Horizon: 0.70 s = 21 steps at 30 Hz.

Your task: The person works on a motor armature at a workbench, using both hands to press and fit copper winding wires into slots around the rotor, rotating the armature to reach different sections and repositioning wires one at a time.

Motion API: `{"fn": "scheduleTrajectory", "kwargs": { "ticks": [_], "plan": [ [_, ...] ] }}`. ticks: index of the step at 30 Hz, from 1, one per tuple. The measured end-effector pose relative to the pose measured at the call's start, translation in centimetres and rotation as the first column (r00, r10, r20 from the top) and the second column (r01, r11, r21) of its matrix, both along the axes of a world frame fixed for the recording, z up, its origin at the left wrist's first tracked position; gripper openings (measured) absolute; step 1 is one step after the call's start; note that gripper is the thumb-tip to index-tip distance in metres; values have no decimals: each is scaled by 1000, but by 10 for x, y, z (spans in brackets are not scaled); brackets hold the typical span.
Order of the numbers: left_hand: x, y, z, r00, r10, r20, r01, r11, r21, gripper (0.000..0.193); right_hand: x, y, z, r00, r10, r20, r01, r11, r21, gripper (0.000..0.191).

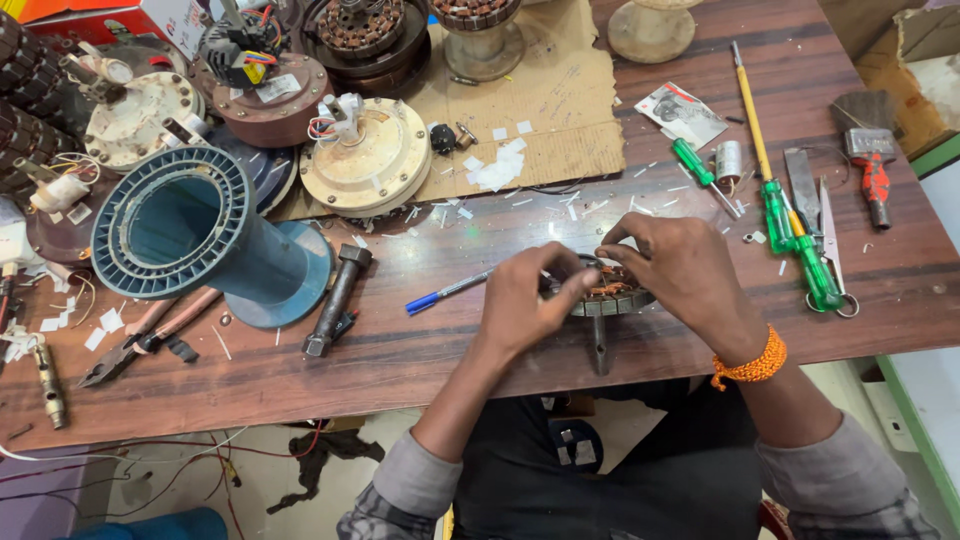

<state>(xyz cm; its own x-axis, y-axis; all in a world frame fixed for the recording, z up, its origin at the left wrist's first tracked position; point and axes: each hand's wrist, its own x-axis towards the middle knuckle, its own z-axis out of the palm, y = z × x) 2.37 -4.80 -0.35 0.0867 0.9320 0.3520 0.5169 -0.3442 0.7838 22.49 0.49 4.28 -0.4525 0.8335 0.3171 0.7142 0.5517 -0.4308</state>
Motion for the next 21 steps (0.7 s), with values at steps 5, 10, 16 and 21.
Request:
{"fn": "scheduleTrajectory", "kwargs": {
  "ticks": [5,10,16,21],
  "plan": [
    [1,30,-6,949,-179,260,225,961,-161,51,-1,-5,-1,997,-70,-26,72,995,67,21],
    [-1,44,-14,933,-274,233,331,907,-259,29,-9,-20,9,995,-100,-3,99,980,173,26],
    [-25,49,-10,746,-467,474,615,757,-222,17,-5,-62,28,966,-12,-257,-14,995,-100,19],
    [-28,49,0,718,-485,500,652,721,-237,15,-17,-76,24,975,-62,-214,23,984,-178,20]
  ]
}}
